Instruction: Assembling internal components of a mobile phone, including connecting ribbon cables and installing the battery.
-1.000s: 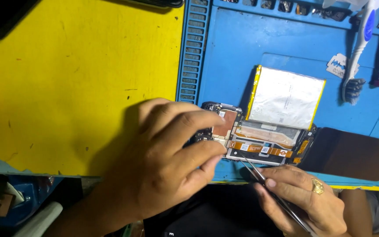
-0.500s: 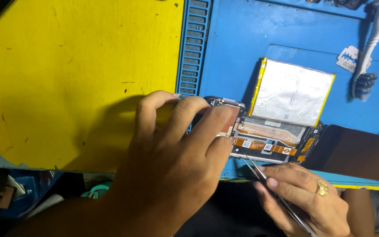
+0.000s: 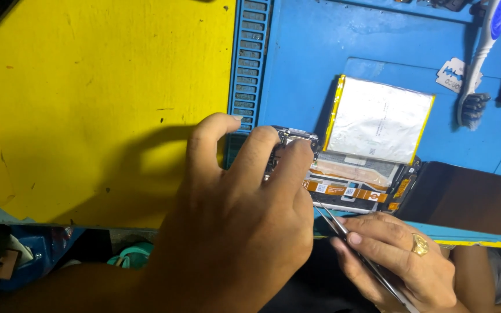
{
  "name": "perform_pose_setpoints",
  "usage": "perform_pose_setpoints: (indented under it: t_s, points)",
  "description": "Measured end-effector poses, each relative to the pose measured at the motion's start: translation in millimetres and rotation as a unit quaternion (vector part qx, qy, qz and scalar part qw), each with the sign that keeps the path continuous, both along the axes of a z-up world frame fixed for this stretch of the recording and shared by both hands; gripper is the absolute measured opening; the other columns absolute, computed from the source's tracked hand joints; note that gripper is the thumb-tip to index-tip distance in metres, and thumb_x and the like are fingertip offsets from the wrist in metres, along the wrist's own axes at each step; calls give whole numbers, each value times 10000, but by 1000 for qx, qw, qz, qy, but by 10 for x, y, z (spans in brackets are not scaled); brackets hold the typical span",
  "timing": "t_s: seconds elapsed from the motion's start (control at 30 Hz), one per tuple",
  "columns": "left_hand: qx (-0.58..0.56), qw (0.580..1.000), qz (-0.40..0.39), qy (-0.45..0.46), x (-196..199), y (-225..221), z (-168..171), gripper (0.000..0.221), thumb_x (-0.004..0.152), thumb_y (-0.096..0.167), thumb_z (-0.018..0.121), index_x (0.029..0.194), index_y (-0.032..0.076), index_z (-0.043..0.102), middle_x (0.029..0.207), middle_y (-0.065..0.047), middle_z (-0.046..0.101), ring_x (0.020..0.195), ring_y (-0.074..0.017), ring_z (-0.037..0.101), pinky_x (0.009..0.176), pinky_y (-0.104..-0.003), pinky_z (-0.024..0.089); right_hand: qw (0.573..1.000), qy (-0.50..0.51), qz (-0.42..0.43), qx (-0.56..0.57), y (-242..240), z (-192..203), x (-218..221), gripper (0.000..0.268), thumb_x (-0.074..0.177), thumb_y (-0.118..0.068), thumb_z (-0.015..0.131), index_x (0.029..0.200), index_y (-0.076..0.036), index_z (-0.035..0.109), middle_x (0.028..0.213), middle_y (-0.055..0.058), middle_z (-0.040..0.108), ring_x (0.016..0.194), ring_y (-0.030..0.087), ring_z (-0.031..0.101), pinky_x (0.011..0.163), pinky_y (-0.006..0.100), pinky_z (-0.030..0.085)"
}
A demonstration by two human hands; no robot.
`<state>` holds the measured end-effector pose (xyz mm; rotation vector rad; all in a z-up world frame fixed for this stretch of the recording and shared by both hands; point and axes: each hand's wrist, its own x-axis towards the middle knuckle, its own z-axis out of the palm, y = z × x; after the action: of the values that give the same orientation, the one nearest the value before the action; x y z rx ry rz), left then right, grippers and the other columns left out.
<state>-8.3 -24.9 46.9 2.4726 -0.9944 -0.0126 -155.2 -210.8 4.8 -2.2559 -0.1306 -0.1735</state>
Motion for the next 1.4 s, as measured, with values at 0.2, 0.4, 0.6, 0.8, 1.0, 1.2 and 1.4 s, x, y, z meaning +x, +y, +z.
perform_pose_setpoints:
  t_s: [0.2,0.4,0.6,0.8,1.0,1.2,1.4]
  points:
    - [9,1000,22,-6,-40,-76,28,192,904,-52,531,815,106,594,831,-19,512,857,-261,526,938,-528,476,1000,0,8,-5,-14,24,17,308,773,-34,846,1003,-22,641,949,157,765,825,190,813,845,337,680]
    - [25,999,15,-15,-42,-69,48,185,867,-36,533,802,117,616,840,-4,533,865,-253,543,946,-530,489,1000,-4,12,-3,-22,22,23,299,783,-35,838,1008,-33,641,951,141,761,806,196,803,836,329,689]
    - [12,1000,11,-14,-42,-59,40,186,867,-41,556,783,104,637,867,-3,565,863,-264,555,953,-537,482,999,-41,18,-2,-19,-28,43,268,790,-27,821,981,-20,633,904,147,753,765,200,795,786,330,699]
    - [12,999,0,-47,-27,-61,59,133,926,11,619,991,23,735,970,-18,674,918,-257,595,949,-524,490,998,-65,5,1,38,12,112,194,807,-42,793,936,-33,648,855,136,757,728,188,793,754,309,689]
    - [59,992,-67,-86,14,-48,74,135,838,89,632,814,130,758,1089,-8,714,940,-250,630,945,-524,464,994,-102,33,15,-32,26,151,187,852,-44,772,984,-14,642,892,143,750,754,186,793,725,316,708]
    - [84,988,-80,-103,13,-62,51,90,819,127,665,808,183,735,1069,49,705,967,-200,645,947,-490,429,989,-137,44,35,-74,30,185,191,879,-8,773,993,14,622,859,159,720,767,225,804,662,326,704]
    - [99,985,-84,-111,1,-54,-2,78,762,170,687,746,246,694,1118,92,716,1022,-176,663,956,-506,424,986,-148,47,63,-104,58,213,180,901,8,766,987,39,611,859,189,731,745,254,792,636,327,687]
